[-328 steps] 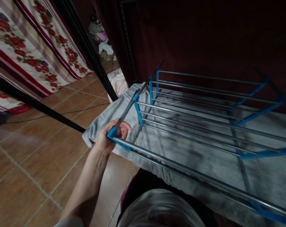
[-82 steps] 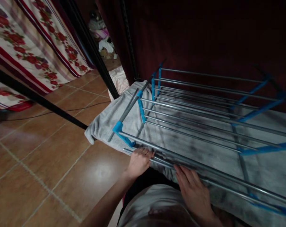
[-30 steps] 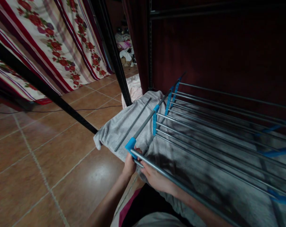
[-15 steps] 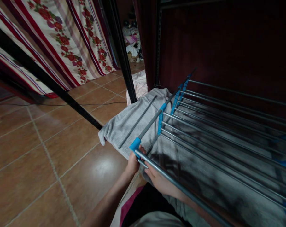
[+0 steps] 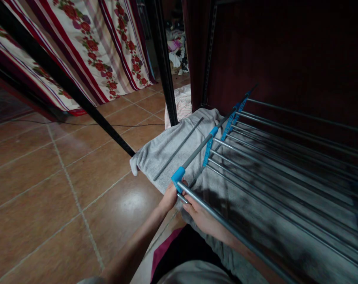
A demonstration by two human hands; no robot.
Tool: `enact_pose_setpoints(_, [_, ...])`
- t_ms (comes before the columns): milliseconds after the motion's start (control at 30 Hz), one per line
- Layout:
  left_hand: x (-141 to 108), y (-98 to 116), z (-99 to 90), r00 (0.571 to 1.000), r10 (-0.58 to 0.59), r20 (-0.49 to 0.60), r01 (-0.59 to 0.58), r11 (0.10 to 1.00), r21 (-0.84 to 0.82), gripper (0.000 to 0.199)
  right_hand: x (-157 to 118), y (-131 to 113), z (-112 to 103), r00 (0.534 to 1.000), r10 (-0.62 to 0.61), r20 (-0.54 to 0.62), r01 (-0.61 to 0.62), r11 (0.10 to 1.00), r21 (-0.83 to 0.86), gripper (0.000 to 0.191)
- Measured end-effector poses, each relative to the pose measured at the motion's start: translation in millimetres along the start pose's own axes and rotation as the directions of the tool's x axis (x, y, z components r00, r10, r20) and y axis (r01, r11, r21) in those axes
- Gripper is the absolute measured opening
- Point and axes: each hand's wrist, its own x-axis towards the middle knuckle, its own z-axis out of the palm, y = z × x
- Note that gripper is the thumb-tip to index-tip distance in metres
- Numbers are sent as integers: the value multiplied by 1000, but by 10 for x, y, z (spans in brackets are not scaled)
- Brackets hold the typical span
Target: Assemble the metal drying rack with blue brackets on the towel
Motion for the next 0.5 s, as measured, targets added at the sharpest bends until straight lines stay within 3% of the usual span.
enact_pose_setpoints(67, [30, 48, 4, 995, 55, 88, -53, 998, -25, 48, 38, 7, 18, 998, 54, 28, -54, 998, 20, 35])
enact_pose_setpoints(133, [63, 72, 33, 988, 87, 127, -79, 995, -67, 47, 66, 39, 46, 1000, 21, 21, -21, 1000, 23, 33])
enact_pose_setpoints(267, [106, 64, 99, 989, 67, 133, -48, 990, -135, 50, 78, 134, 100, 991, -130, -38, 131, 991, 34, 43])
enact_pose_setpoints(500, [100, 86, 112, 993, 37, 113, -19, 988, -151, 55, 69, 187, 97, 993, -116, -27, 117, 991, 62, 45])
